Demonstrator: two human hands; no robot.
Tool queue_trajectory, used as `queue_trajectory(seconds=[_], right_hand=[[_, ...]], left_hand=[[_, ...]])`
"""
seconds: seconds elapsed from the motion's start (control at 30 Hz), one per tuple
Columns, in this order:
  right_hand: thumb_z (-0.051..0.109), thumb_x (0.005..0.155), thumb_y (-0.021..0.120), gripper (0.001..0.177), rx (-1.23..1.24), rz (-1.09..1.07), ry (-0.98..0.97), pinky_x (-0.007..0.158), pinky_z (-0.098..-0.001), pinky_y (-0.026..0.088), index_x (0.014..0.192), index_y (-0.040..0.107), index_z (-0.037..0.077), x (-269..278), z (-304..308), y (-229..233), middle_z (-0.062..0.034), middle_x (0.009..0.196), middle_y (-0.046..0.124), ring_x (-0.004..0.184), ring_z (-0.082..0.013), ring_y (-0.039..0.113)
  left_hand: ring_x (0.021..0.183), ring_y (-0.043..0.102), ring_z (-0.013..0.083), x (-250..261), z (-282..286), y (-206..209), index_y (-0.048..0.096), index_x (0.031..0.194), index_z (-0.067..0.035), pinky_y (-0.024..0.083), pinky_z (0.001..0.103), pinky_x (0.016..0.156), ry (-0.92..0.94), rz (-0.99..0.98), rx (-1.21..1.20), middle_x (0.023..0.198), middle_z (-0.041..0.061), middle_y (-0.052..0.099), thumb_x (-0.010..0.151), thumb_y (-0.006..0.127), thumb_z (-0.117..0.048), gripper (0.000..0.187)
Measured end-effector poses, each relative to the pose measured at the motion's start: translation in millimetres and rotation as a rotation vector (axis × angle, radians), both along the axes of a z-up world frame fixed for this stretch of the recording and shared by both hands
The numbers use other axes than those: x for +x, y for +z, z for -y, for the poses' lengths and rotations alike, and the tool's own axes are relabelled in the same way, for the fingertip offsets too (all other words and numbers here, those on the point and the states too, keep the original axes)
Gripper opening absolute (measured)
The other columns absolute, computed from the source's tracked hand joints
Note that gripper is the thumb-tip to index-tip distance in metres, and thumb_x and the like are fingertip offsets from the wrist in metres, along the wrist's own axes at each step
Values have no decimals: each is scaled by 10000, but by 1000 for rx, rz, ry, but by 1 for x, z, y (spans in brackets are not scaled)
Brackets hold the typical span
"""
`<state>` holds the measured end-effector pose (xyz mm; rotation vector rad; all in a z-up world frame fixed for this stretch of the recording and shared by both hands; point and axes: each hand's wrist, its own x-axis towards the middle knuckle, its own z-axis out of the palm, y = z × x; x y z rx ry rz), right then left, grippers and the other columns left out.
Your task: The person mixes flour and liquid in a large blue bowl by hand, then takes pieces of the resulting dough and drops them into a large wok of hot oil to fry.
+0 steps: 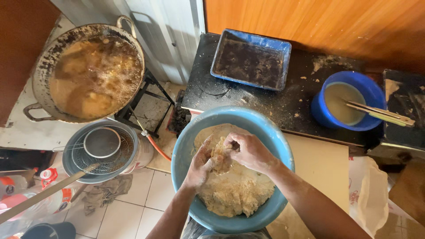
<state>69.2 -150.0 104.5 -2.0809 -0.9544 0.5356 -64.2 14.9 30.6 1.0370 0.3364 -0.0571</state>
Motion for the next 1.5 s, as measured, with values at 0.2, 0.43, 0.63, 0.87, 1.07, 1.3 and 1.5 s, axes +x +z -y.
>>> queue_trajectory(seconds=[0.2,0.43,0.63,0.87,1.07,1.3,1.5], right_hand=[[204,895,729,274,2,-98,-108,747,-339,631,1152,717,108,-12,1,-5,-82,1035,771,836,-172,759],[284,833,683,384,355,-1112,-767,785,-431,630,1188,604,159,-55,17,-90,-26,947,620,855,-188,632],[219,891,781,284,867,-1355,-656,679,-314,495,1044,577,93,-83,29,-152,-11,895,570,776,-132,534],[160,980,669,143,0,-745,-897,570,-412,416,1056,678,39,-78,15,-74,-114,791,621,619,-204,473],[112,981,635,251,295,-505,-669,830,-296,593,1190,721,1,-82,1,-49,-144,1055,809,939,-189,748],[54,915,605,307,85,-259,-553,828,-312,639,1180,742,124,-76,8,-57,-89,1219,740,1032,-195,743],[39,893,680,251,182,15,-382,841,-316,633,1126,765,81,-68,5,-54,-110,1136,766,972,-209,749]], left_hand=[[896,650,182,5,-3,2,359,1589,-94,533,327,696,-14,-153,210,1172,148,698,916,578,-13,712],[1015,676,143,9,0,27,481,1508,-57,592,302,836,66,-135,-52,1250,86,678,978,517,-97,533],[1091,671,129,10,2,10,472,1495,-36,588,289,893,114,-84,-21,1289,70,660,967,523,-87,533],[826,571,197,12,12,-27,540,1496,-5,498,337,687,138,-272,391,1113,206,662,1005,587,-65,497],[922,694,145,4,31,18,430,1536,-89,572,296,845,138,-184,699,1115,127,732,887,561,-83,662],[1092,670,185,-3,26,17,423,1523,-13,549,321,990,73,-44,449,1225,136,708,896,537,-41,638],[1020,698,145,-3,22,-11,546,1387,6,570,316,938,121,-43,306,1154,85,720,952,618,-6,441]])
